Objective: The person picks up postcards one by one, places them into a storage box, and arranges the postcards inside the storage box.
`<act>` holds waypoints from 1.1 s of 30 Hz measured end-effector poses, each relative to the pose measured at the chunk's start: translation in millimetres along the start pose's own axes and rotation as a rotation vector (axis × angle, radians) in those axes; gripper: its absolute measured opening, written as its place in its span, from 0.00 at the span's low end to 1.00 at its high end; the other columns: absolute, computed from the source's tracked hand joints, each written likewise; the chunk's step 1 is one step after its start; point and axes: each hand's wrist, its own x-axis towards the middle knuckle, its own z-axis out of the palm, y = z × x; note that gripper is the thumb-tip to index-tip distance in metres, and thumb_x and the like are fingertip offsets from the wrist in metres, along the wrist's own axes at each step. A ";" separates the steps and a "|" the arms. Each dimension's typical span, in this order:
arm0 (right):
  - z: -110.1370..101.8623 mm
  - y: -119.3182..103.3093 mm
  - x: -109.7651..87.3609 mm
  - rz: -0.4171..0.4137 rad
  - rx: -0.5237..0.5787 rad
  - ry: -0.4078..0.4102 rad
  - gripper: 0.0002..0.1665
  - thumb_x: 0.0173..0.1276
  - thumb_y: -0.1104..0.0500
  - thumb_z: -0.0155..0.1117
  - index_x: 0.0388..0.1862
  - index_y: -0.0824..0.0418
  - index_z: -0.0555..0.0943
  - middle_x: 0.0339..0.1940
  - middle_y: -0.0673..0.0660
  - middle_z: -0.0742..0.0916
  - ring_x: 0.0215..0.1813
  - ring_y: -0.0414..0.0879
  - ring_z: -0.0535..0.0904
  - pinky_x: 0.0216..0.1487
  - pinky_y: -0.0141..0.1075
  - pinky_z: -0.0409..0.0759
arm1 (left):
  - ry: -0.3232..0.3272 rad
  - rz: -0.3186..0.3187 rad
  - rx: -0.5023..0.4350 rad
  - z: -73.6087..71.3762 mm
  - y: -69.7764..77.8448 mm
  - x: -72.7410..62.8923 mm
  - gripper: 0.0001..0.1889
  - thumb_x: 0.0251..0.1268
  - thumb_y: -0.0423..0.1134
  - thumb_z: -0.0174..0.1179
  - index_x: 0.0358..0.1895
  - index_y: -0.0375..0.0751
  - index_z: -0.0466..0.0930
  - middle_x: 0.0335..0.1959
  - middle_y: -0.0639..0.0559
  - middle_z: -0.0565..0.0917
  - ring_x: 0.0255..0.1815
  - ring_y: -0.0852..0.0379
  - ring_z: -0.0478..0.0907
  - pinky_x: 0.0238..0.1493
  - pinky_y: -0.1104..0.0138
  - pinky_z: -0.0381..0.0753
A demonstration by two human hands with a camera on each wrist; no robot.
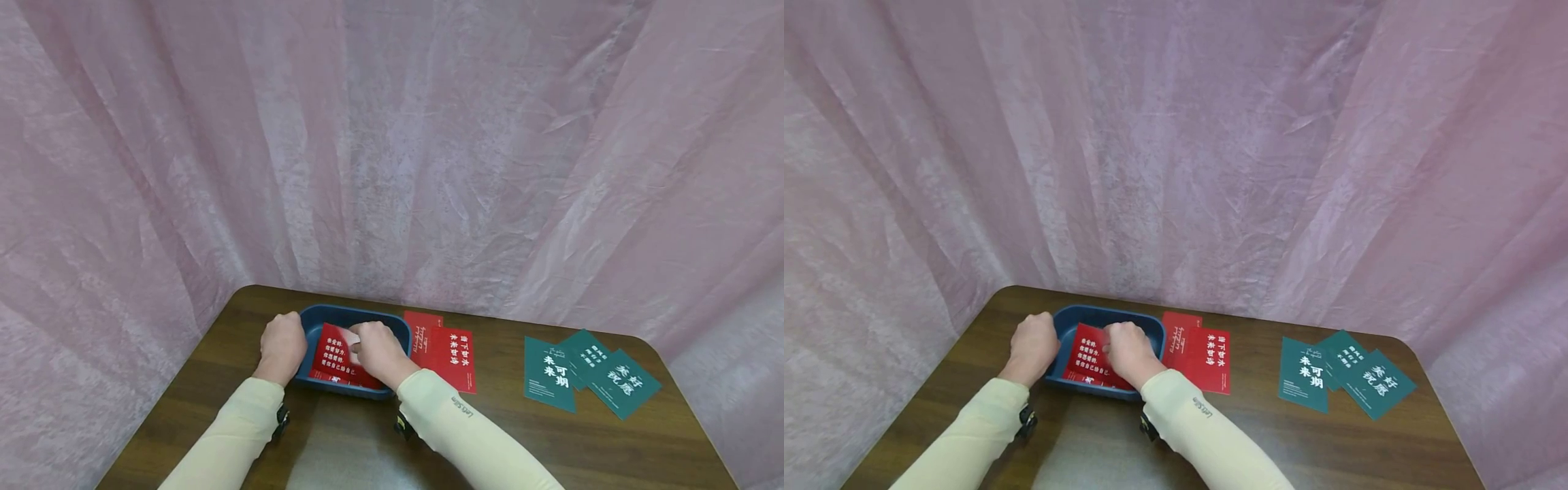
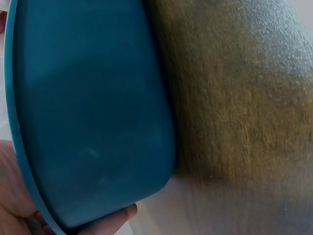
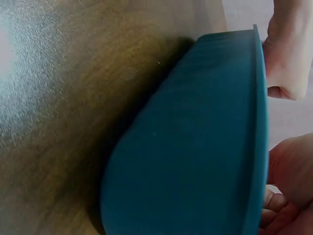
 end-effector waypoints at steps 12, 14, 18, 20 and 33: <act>11.0 1.7 -2.0 -0.013 -0.025 -0.021 0.25 0.59 0.53 0.67 0.57 0.53 0.78 0.50 0.51 0.85 0.48 0.43 0.82 0.47 0.37 0.83 | -0.004 -0.014 0.000 0.0 1.3 -0.5 0.14 0.55 0.35 0.63 0.41 0.27 0.80 0.35 0.30 0.83 0.24 0.40 0.81 0.25 0.46 0.82; 12.1 1.5 -2.2 -0.006 -0.018 -0.026 0.26 0.59 0.53 0.68 0.57 0.54 0.78 0.51 0.52 0.85 0.50 0.44 0.81 0.48 0.38 0.83 | 0.001 -0.014 -0.002 0.2 1.0 -0.4 0.13 0.55 0.35 0.63 0.41 0.27 0.80 0.35 0.30 0.83 0.24 0.41 0.81 0.25 0.46 0.82; 13.9 0.4 -3.1 -0.009 -0.038 -0.028 0.26 0.60 0.53 0.67 0.58 0.55 0.77 0.51 0.53 0.84 0.51 0.44 0.80 0.50 0.38 0.82 | 0.015 -0.008 -0.009 1.0 0.3 -1.3 0.13 0.56 0.35 0.63 0.40 0.28 0.80 0.34 0.31 0.84 0.25 0.40 0.82 0.25 0.45 0.82; 14.5 0.3 -3.9 -0.007 -0.042 -0.026 0.27 0.59 0.53 0.67 0.58 0.55 0.77 0.51 0.54 0.83 0.51 0.44 0.80 0.50 0.38 0.82 | 0.016 -0.003 -0.013 1.6 0.3 -2.0 0.12 0.56 0.34 0.62 0.40 0.28 0.80 0.34 0.31 0.84 0.25 0.40 0.82 0.25 0.45 0.82; 18.2 1.9 -3.9 -0.006 -0.049 -0.028 0.25 0.60 0.51 0.66 0.56 0.55 0.78 0.46 0.52 0.84 0.45 0.41 0.80 0.46 0.36 0.83 | 0.002 -0.004 -0.005 0.0 0.6 -0.8 0.14 0.55 0.35 0.63 0.41 0.27 0.80 0.35 0.30 0.83 0.25 0.40 0.81 0.26 0.45 0.82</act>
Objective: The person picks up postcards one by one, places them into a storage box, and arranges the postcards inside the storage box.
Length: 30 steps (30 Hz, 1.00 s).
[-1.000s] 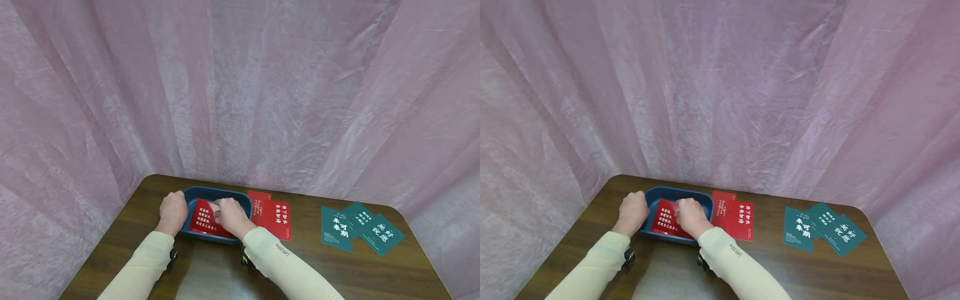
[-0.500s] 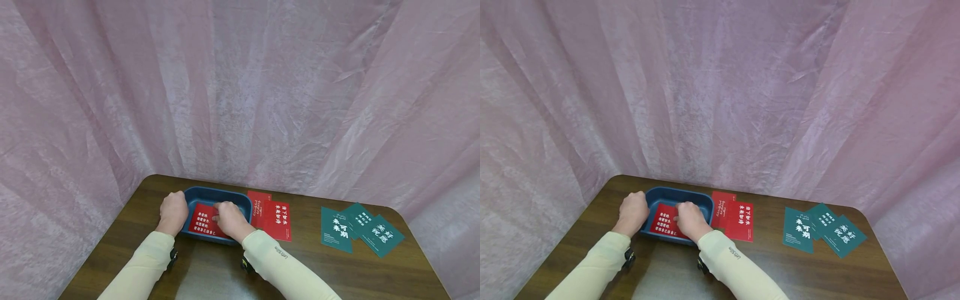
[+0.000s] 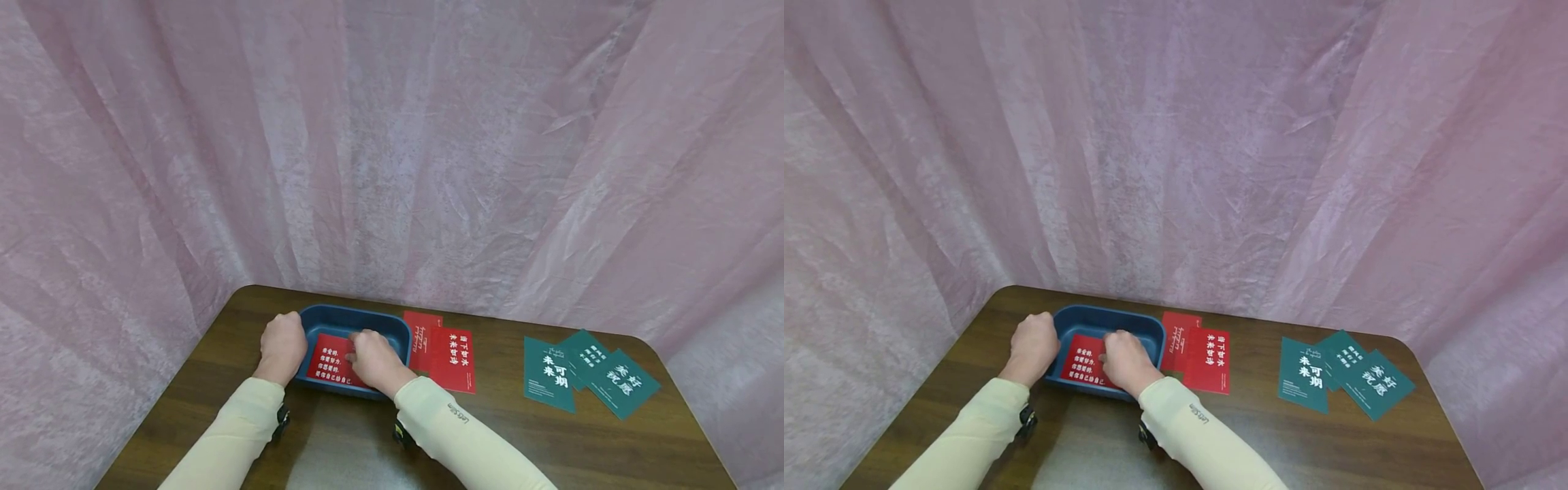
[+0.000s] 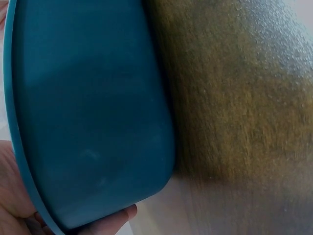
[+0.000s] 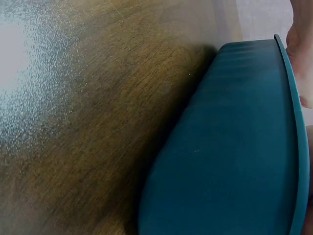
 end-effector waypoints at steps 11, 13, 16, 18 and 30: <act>0.3 0.5 -2.1 -0.041 -0.027 0.009 0.26 0.61 0.49 0.65 0.57 0.57 0.77 0.45 0.52 0.84 0.44 0.42 0.80 0.47 0.36 0.83 | 0.003 -0.004 0.007 -2.3 2.2 -1.4 0.13 0.56 0.34 0.62 0.41 0.27 0.80 0.35 0.30 0.83 0.26 0.39 0.82 0.26 0.45 0.82; -1.0 0.3 -3.9 -0.049 -0.026 0.012 0.27 0.61 0.49 0.65 0.58 0.58 0.76 0.47 0.53 0.84 0.45 0.43 0.80 0.48 0.36 0.83 | 0.005 -0.004 0.011 -1.8 2.0 -1.3 0.13 0.56 0.34 0.63 0.41 0.27 0.80 0.35 0.30 0.83 0.26 0.39 0.82 0.26 0.45 0.82; -4.4 0.6 -7.2 -0.038 0.006 0.010 0.29 0.61 0.48 0.66 0.60 0.57 0.75 0.50 0.53 0.83 0.47 0.44 0.80 0.47 0.36 0.83 | -0.003 -0.009 0.010 -0.7 1.7 -1.4 0.15 0.55 0.35 0.64 0.42 0.27 0.79 0.35 0.30 0.83 0.26 0.39 0.82 0.27 0.45 0.82; -7.7 1.4 -9.7 -0.026 0.019 0.013 0.31 0.60 0.48 0.66 0.61 0.55 0.74 0.54 0.53 0.82 0.51 0.45 0.79 0.49 0.37 0.83 | -0.006 -0.012 0.010 0.1 1.4 -1.1 0.15 0.55 0.35 0.64 0.42 0.27 0.79 0.35 0.30 0.83 0.26 0.39 0.82 0.28 0.45 0.82; -34.7 20.7 -16.0 -0.033 0.011 0.115 0.34 0.59 0.47 0.66 0.63 0.55 0.72 0.59 0.54 0.79 0.56 0.46 0.76 0.50 0.39 0.83 | -0.016 -0.013 0.006 2.3 -0.7 1.1 0.15 0.56 0.36 0.64 0.42 0.27 0.80 0.35 0.30 0.83 0.25 0.40 0.82 0.26 0.46 0.82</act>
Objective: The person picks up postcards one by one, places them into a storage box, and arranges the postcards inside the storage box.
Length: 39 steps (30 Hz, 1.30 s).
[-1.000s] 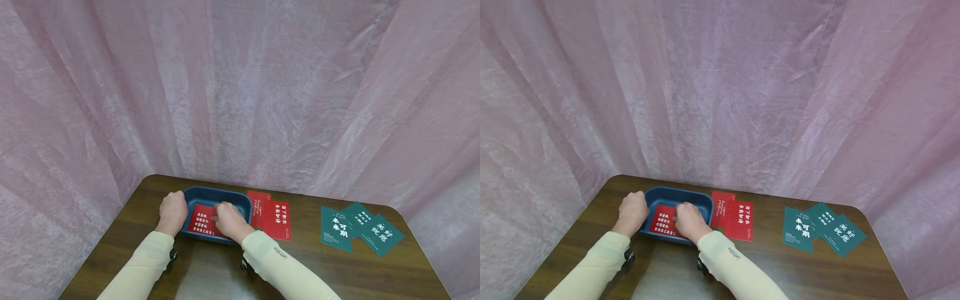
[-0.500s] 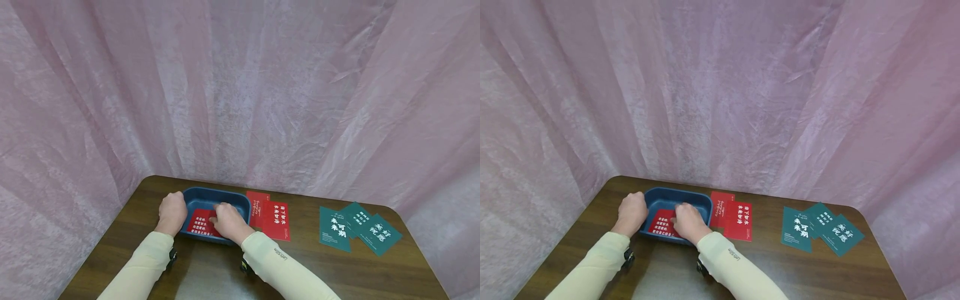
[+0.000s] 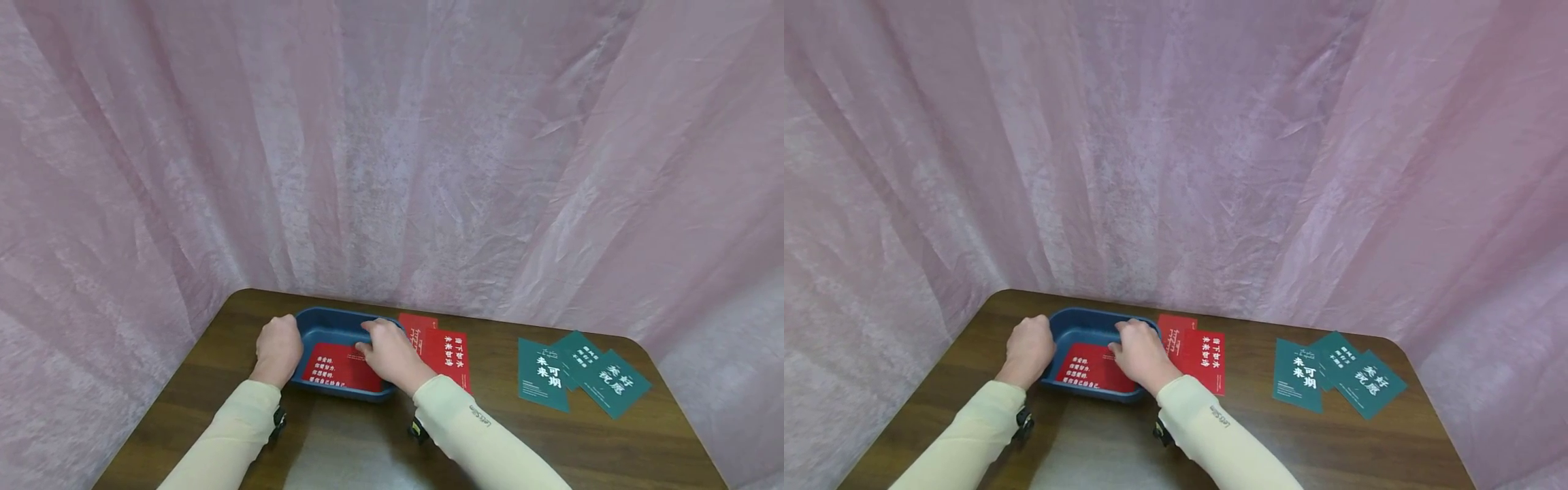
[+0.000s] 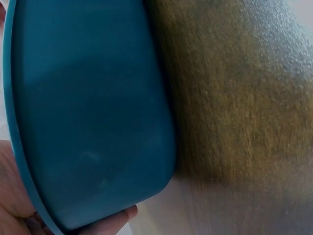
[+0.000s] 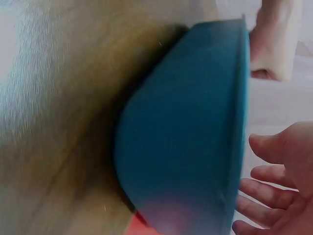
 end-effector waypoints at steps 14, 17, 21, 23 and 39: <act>-36.3 52.0 -6.1 0.088 -0.028 0.291 0.26 0.61 0.50 0.65 0.56 0.59 0.78 0.53 0.56 0.82 0.55 0.52 0.78 0.56 0.45 0.78 | -0.021 -0.011 -0.009 -0.7 -4.1 1.3 0.16 0.56 0.35 0.64 0.44 0.26 0.78 0.36 0.30 0.83 0.26 0.41 0.81 0.29 0.46 0.82; -35.5 67.7 -9.9 0.153 -0.040 0.313 0.26 0.60 0.50 0.65 0.55 0.59 0.78 0.51 0.57 0.83 0.54 0.54 0.78 0.54 0.47 0.79 | -0.017 -0.010 -0.009 -0.7 -6.8 2.2 0.16 0.55 0.35 0.64 0.45 0.26 0.78 0.36 0.30 0.83 0.26 0.41 0.81 0.29 0.45 0.82; -32.1 85.6 -15.3 0.238 -0.058 0.328 0.27 0.59 0.49 0.66 0.55 0.61 0.78 0.50 0.59 0.83 0.52 0.55 0.78 0.52 0.48 0.79 | -0.003 -0.004 -0.010 -1.4 -9.8 2.6 0.16 0.55 0.35 0.64 0.43 0.26 0.78 0.35 0.29 0.83 0.24 0.41 0.81 0.27 0.45 0.82; -29.7 93.1 -18.5 0.291 -0.076 0.318 0.29 0.58 0.48 0.66 0.55 0.63 0.78 0.49 0.61 0.83 0.51 0.56 0.78 0.51 0.49 0.80 | -0.002 -0.002 -0.009 -1.5 -10.6 2.3 0.15 0.56 0.35 0.63 0.43 0.27 0.79 0.34 0.30 0.83 0.24 0.41 0.81 0.27 0.45 0.82; -14.9 114.0 -34.4 0.715 -0.180 0.006 0.53 0.42 0.27 0.66 0.50 0.69 0.69 0.40 0.64 0.74 0.41 0.55 0.71 0.30 0.46 0.80 | -0.018 -0.008 -0.012 -1.2 -11.3 2.7 0.15 0.56 0.35 0.63 0.44 0.27 0.79 0.36 0.30 0.83 0.26 0.41 0.81 0.28 0.45 0.82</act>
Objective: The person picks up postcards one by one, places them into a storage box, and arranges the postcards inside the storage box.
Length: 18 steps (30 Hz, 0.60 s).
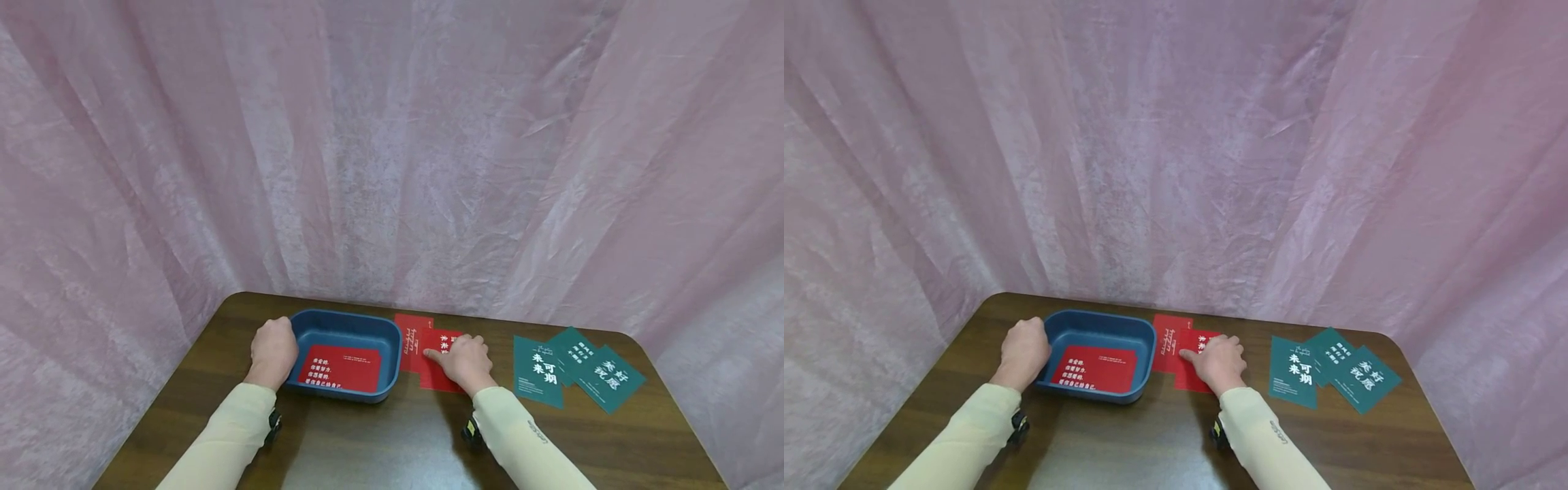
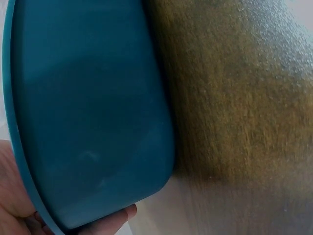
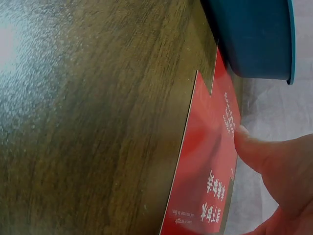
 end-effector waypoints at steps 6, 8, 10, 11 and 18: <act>-2.3 1.8 -4.0 0.028 -0.023 -0.031 0.57 0.35 0.26 0.70 0.48 0.69 0.67 0.39 0.64 0.73 0.40 0.56 0.70 0.26 0.46 0.78 | 0.003 0.004 0.006 -0.4 1.1 0.7 0.16 0.56 0.36 0.63 0.43 0.27 0.78 0.35 0.30 0.83 0.25 0.41 0.81 0.27 0.46 0.82; -3.7 3.5 -6.0 0.022 -0.011 -0.035 0.56 0.34 0.28 0.72 0.47 0.69 0.67 0.39 0.64 0.73 0.41 0.56 0.71 0.27 0.46 0.78 | 0.004 0.006 0.004 0.2 1.0 0.8 0.15 0.57 0.36 0.63 0.43 0.27 0.78 0.35 0.30 0.83 0.25 0.41 0.81 0.26 0.46 0.82; -4.7 5.9 -7.6 0.014 0.006 -0.036 0.54 0.33 0.30 0.74 0.46 0.69 0.67 0.38 0.64 0.73 0.41 0.56 0.71 0.27 0.46 0.78 | 0.006 0.005 -0.001 1.0 0.4 0.8 0.16 0.57 0.36 0.63 0.43 0.26 0.78 0.35 0.30 0.83 0.25 0.41 0.81 0.26 0.46 0.82; -5.1 7.6 -8.2 0.009 0.008 -0.035 0.54 0.33 0.31 0.75 0.46 0.69 0.68 0.38 0.64 0.73 0.41 0.56 0.71 0.28 0.46 0.78 | 0.006 0.006 -0.002 1.2 0.1 0.7 0.16 0.57 0.36 0.63 0.44 0.26 0.78 0.35 0.29 0.83 0.25 0.41 0.81 0.26 0.46 0.82; -10.8 20.0 -11.0 -0.025 -0.007 -0.040 0.53 0.31 0.33 0.77 0.46 0.69 0.70 0.37 0.64 0.75 0.38 0.56 0.72 0.31 0.45 0.78 | -0.009 0.010 -0.011 0.8 -3.6 0.6 0.17 0.55 0.36 0.64 0.44 0.26 0.78 0.35 0.30 0.83 0.24 0.41 0.81 0.27 0.46 0.82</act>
